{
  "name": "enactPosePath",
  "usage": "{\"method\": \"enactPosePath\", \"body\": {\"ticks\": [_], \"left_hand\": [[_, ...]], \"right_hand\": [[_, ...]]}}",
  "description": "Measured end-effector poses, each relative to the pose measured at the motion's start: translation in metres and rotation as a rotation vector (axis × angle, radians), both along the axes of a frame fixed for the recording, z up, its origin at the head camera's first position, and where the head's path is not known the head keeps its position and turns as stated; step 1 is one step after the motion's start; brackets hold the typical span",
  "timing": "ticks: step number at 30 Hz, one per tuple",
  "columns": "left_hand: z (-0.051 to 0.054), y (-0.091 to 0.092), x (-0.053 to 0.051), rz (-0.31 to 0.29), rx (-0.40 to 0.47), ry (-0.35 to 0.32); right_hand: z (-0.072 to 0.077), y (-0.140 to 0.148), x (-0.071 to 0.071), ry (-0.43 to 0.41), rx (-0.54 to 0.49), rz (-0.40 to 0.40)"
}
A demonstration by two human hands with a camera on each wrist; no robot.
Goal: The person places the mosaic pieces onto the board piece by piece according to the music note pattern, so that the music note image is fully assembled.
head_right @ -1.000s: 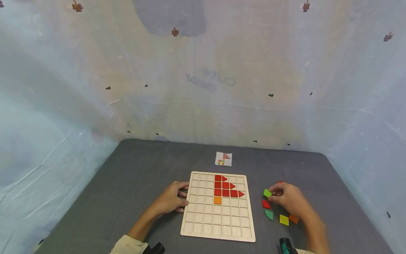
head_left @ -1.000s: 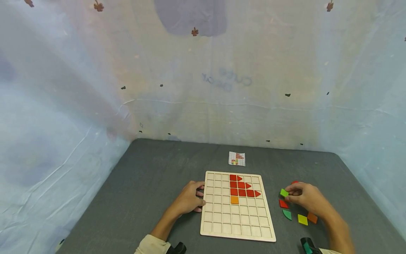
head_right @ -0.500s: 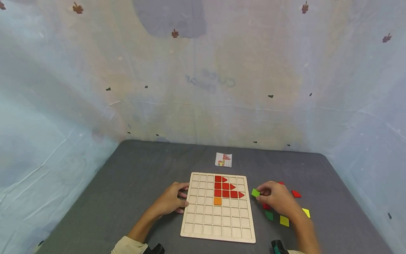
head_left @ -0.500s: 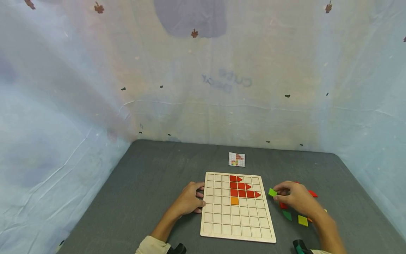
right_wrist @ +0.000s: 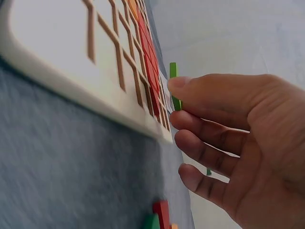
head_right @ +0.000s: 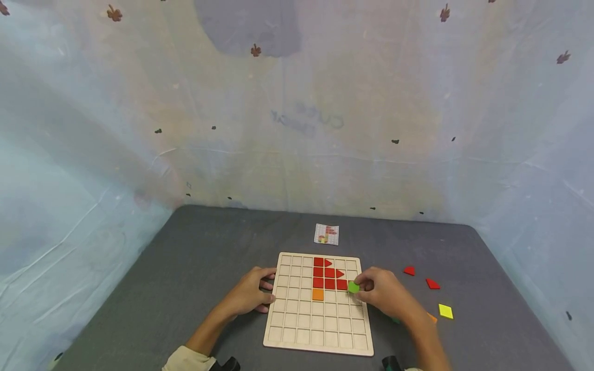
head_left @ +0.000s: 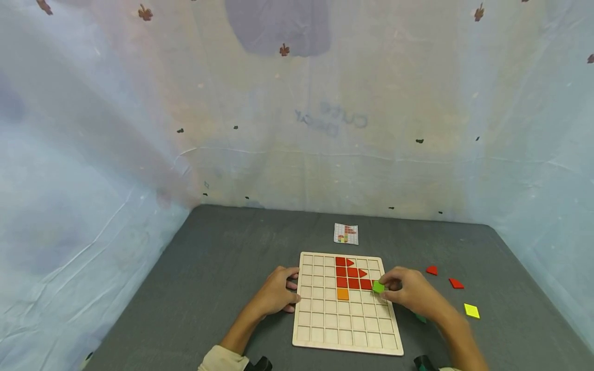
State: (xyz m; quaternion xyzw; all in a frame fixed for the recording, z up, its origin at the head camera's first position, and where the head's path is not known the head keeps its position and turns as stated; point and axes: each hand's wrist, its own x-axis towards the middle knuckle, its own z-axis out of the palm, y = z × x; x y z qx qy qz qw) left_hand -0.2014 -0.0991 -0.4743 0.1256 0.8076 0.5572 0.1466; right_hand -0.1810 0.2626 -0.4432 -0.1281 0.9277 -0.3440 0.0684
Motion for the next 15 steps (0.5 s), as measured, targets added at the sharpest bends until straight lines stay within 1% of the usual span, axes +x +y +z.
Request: {"method": "enactPosePath", "body": {"ticks": [2, 8, 15], "left_hand": [[0.000, 0.000, 0.000, 0.001, -0.001, -0.001], [0.000, 0.000, 0.000, 0.001, -0.004, 0.000], [0.000, 0.000, 0.000, -0.006, -0.007, 0.008]], "right_hand": [[0.000, -0.006, 0.000, 0.007, -0.003, 0.022], [0.000, -0.020, 0.002, -0.010, -0.021, 0.061], [-0.001, -0.035, 0.003, 0.023, -0.038, 0.127]]}}
